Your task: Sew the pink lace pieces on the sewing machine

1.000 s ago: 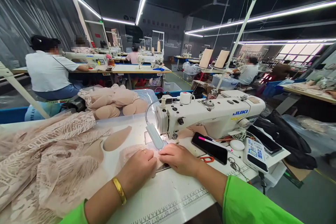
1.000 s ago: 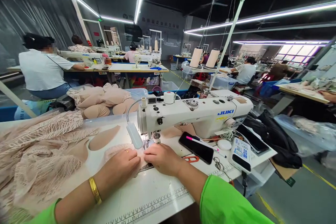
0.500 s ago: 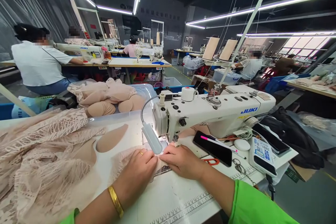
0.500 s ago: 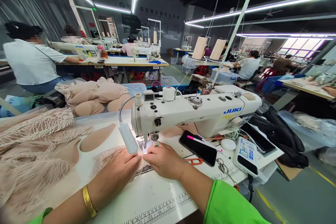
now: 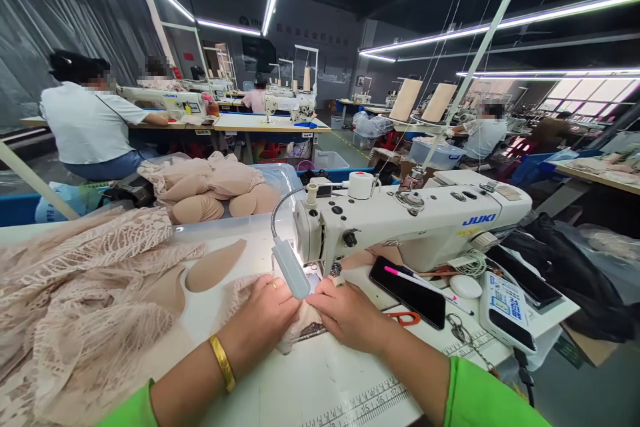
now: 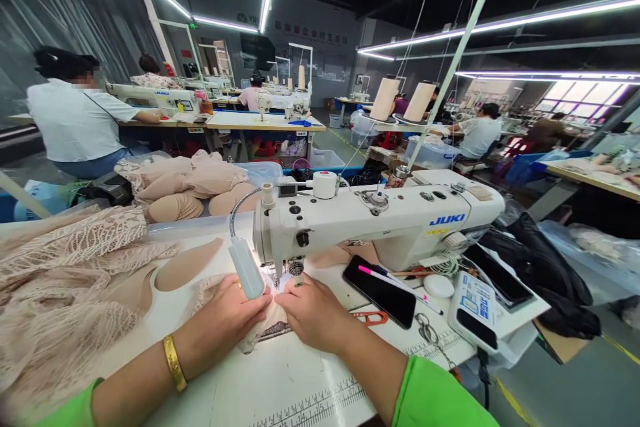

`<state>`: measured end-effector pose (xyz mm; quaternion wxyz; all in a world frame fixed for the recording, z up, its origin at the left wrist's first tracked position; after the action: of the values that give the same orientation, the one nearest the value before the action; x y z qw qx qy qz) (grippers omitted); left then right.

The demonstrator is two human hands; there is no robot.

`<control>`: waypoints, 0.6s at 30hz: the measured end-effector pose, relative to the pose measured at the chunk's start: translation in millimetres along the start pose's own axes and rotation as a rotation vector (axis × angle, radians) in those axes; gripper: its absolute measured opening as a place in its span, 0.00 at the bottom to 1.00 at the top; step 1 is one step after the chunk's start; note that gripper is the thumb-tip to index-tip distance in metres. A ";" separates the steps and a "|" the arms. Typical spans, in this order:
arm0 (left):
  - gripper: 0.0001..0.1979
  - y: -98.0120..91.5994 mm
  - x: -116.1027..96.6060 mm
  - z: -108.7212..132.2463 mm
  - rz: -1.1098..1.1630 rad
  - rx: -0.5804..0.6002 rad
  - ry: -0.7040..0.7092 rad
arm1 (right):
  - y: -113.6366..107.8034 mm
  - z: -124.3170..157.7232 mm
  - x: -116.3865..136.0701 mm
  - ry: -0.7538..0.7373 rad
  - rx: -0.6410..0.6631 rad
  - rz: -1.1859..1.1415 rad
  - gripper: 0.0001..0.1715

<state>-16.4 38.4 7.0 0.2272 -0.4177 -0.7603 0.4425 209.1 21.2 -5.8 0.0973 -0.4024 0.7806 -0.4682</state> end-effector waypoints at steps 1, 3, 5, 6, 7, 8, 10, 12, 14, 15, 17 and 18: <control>0.12 -0.4 3.3 -1.8 0.013 0.003 0.004 | 0.0 -0.3 0.3 0.011 0.001 0.005 0.13; 0.10 -1.4 9.0 -5.5 0.039 0.019 0.008 | 0.5 -1.0 0.5 0.029 0.007 0.015 0.11; 0.09 -2.8 13.1 -9.2 0.058 0.049 0.002 | 1.5 -1.5 0.4 0.040 0.011 0.028 0.09; 0.08 -3.6 14.6 -10.9 0.062 0.063 -0.004 | 2.2 -1.6 0.3 0.042 0.011 0.034 0.09; 0.08 -4.4 15.7 -12.3 0.063 0.075 -0.012 | 2.8 -1.7 0.2 0.044 0.011 0.038 0.09; 0.08 -5.1 16.4 -13.4 0.062 0.089 -0.020 | 3.4 -1.8 0.2 0.046 0.010 0.041 0.09; 0.08 -5.9 17.0 -14.6 0.050 0.110 -0.024 | 4.0 -1.9 0.1 0.050 0.007 0.046 0.09; 0.09 -5.7 16.8 -14.3 0.028 0.108 -0.009 | 3.6 -1.8 0.4 0.051 0.008 0.052 0.09; 0.10 -5.2 15.8 -12.8 0.001 0.077 0.018 | 2.3 -1.4 0.9 0.038 0.016 0.052 0.11; 0.11 -5.0 15.1 -11.6 -0.008 0.057 0.032 | 1.6 -1.0 1.2 0.029 0.020 0.051 0.12; 0.12 -5.1 13.7 -8.8 -0.012 0.029 0.051 | 0.6 0.1 1.4 0.015 0.028 0.054 0.14; 0.13 -5.4 13.2 -7.3 -0.007 0.021 0.055 | 0.5 0.7 1.3 0.014 0.029 0.058 0.14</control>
<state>-20.7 51.5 15.1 0.2540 -0.4245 -0.7506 0.4381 208.3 19.9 -6.4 0.1112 -0.3747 0.7858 -0.4793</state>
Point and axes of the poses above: each hand's wrist, its own z-axis away from the middle knuckle, its own y-axis out of the palm, x = y × z, the point moved 1 cm from there along -z, towards the middle knuckle, and after that the axes turned 10 degrees about -x, right-handed, at the moved point
